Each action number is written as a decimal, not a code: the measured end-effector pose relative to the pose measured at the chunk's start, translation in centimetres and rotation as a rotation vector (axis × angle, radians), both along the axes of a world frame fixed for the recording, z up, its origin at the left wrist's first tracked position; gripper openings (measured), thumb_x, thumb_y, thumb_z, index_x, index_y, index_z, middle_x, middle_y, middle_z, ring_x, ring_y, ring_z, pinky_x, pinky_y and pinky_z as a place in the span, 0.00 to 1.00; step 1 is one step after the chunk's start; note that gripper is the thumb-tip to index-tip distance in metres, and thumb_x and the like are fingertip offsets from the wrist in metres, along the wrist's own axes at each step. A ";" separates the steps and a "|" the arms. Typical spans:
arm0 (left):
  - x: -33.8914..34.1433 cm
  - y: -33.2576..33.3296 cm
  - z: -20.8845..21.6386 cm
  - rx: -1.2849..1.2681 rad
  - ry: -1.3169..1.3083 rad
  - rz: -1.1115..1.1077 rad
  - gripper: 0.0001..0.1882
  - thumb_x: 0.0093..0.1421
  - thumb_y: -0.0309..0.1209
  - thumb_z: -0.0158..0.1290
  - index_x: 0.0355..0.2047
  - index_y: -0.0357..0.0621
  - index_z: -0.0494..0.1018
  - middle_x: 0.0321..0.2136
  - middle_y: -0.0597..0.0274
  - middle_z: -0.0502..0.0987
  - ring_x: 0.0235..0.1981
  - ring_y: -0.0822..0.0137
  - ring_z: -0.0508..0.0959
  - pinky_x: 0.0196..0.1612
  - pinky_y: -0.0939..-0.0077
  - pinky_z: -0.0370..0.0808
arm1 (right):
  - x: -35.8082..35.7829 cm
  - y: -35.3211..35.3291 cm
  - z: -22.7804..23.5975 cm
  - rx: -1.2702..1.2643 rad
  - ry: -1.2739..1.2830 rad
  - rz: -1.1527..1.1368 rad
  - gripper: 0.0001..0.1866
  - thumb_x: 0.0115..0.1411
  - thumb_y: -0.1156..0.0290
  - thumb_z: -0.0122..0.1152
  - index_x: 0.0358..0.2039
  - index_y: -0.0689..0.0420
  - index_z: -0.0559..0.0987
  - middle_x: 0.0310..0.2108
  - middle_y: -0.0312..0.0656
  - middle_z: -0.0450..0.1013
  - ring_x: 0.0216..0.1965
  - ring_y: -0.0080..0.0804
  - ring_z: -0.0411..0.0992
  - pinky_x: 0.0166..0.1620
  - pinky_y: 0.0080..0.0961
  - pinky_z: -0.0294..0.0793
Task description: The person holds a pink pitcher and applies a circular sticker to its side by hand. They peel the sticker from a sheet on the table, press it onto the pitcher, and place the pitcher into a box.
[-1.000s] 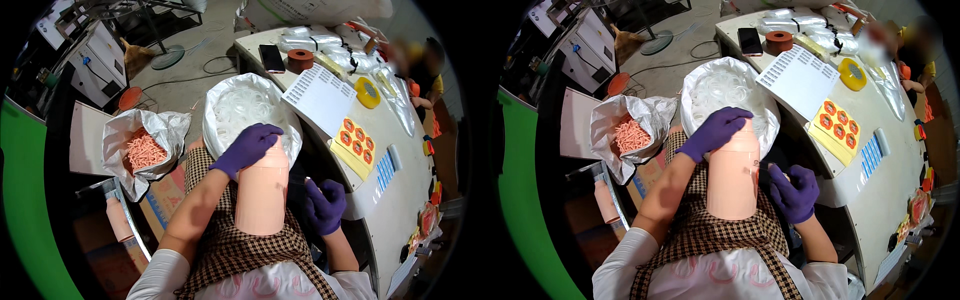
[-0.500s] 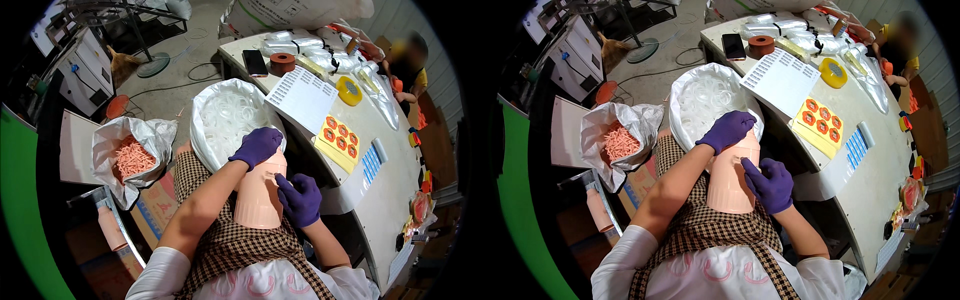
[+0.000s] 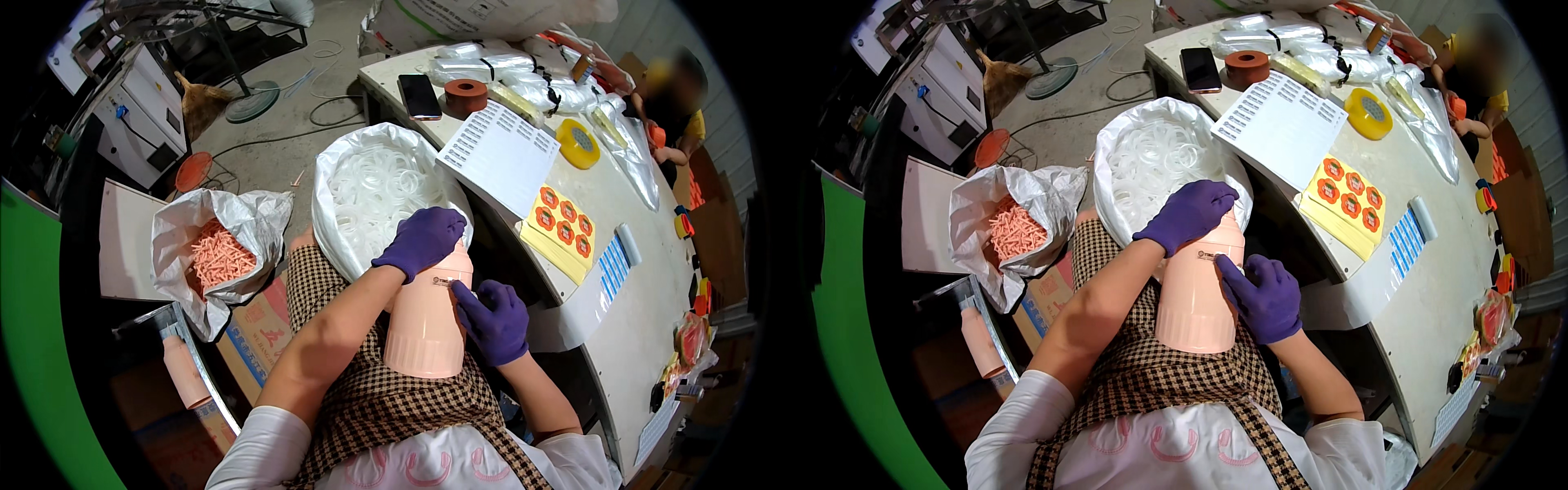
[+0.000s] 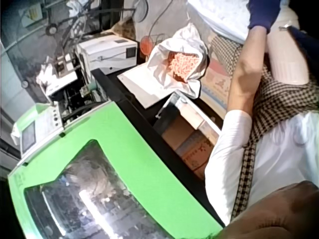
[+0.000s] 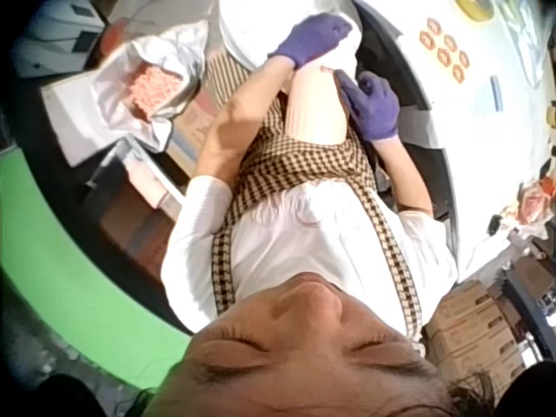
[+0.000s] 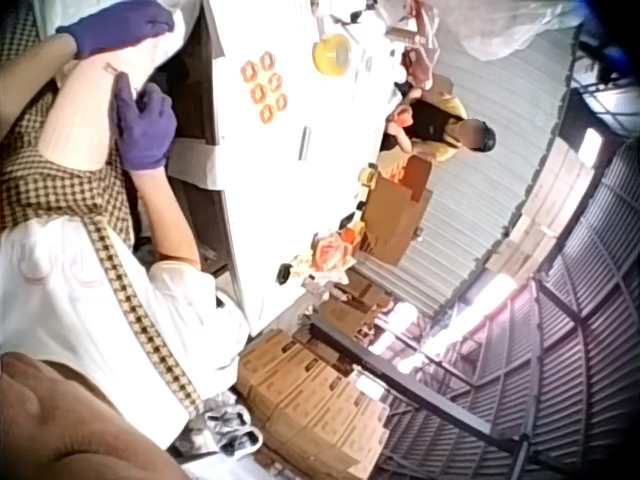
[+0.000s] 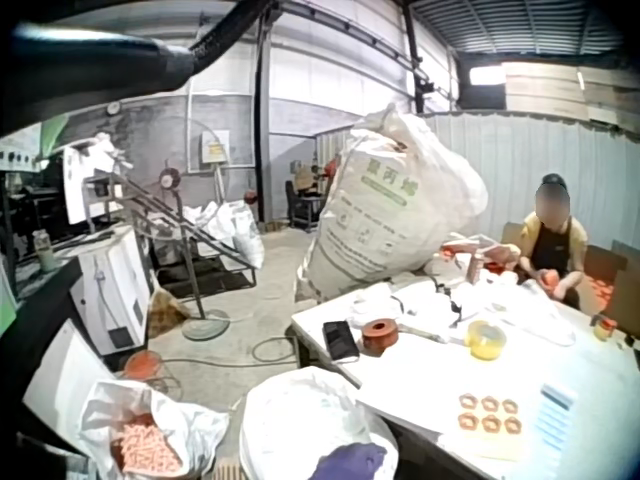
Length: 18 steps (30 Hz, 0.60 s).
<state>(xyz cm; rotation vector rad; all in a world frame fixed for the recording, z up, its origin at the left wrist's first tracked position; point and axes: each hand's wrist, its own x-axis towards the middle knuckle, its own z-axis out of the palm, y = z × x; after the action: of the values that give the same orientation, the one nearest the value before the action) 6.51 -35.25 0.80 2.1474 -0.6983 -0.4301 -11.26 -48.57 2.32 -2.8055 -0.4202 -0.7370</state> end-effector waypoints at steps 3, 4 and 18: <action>0.2 0.1 -0.1 -0.009 -0.016 0.004 0.18 0.66 0.41 0.47 0.43 0.43 0.80 0.41 0.47 0.81 0.44 0.46 0.79 0.51 0.58 0.73 | 0.1 0.0 -0.1 0.000 -0.001 0.009 0.22 0.54 0.65 0.70 0.52 0.41 0.82 0.35 0.36 0.67 0.30 0.31 0.68 0.30 0.29 0.69; 0.5 0.2 -0.3 -0.022 0.010 -0.032 0.19 0.64 0.42 0.50 0.46 0.43 0.79 0.44 0.47 0.80 0.47 0.47 0.78 0.53 0.58 0.73 | 0.1 0.0 0.0 -0.011 0.005 0.013 0.22 0.54 0.65 0.70 0.52 0.41 0.81 0.36 0.36 0.67 0.30 0.31 0.68 0.29 0.29 0.69; 1.6 7.5 2.0 -0.167 0.072 -0.446 0.53 0.42 0.42 0.73 0.67 0.44 0.61 0.58 0.51 0.67 0.61 0.54 0.67 0.65 0.63 0.63 | 2.5 -11.8 1.5 -0.303 0.147 -0.521 0.34 0.57 0.71 0.63 0.65 0.36 0.69 0.46 0.49 0.72 0.42 0.46 0.74 0.37 0.37 0.77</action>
<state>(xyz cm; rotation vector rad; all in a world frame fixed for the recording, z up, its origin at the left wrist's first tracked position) 8.13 -27.78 2.76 1.8047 -1.1358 -0.6545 -8.71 -60.34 3.85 -3.2710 0.2627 -0.5865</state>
